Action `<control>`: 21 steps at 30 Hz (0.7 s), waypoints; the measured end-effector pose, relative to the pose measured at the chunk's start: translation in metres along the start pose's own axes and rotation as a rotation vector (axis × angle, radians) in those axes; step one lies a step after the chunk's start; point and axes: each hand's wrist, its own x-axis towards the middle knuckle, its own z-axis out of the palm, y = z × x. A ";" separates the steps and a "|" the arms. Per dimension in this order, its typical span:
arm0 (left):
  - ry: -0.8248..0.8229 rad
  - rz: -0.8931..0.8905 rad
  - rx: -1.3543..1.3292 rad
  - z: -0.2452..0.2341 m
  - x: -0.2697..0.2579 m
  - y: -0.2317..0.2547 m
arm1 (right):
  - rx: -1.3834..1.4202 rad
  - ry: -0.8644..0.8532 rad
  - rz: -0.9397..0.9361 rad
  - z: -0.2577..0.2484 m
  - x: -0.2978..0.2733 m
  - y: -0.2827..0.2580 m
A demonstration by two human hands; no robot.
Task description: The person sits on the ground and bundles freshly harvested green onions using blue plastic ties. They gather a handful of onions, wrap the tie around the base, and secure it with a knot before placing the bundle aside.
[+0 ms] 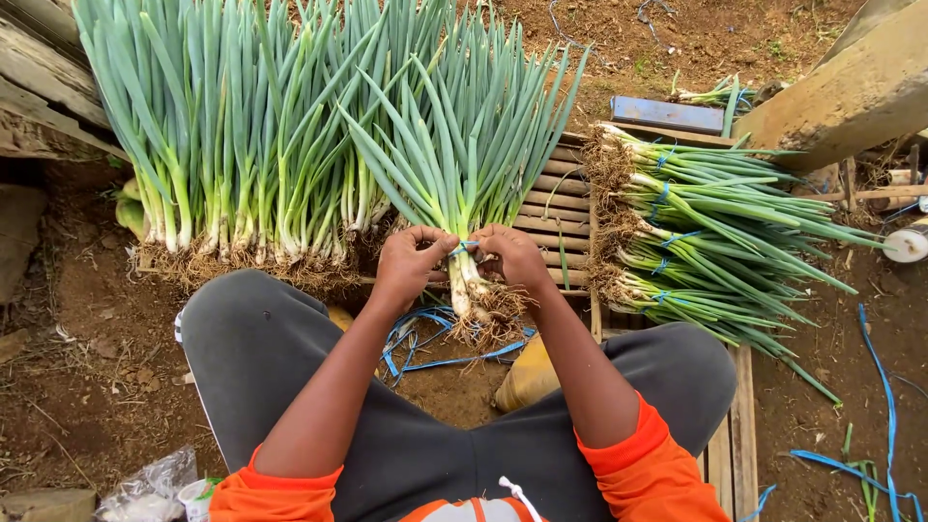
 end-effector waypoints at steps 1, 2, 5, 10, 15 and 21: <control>0.001 -0.002 0.000 0.000 -0.001 -0.002 | 0.000 0.000 0.002 -0.001 0.002 0.000; -0.008 0.007 0.011 0.001 0.000 -0.004 | 0.025 -0.006 -0.010 -0.003 0.006 -0.001; -0.013 0.038 0.088 -0.002 0.000 -0.012 | 0.081 -0.014 -0.028 0.010 -0.007 -0.014; 0.037 0.148 0.164 -0.011 0.006 -0.039 | 0.140 0.034 0.017 0.006 -0.003 0.005; 0.083 0.204 0.182 -0.003 -0.004 -0.026 | 0.164 0.151 0.145 0.017 -0.015 -0.019; 0.116 0.441 0.474 -0.012 0.010 -0.047 | 0.216 0.237 0.169 0.019 -0.009 -0.005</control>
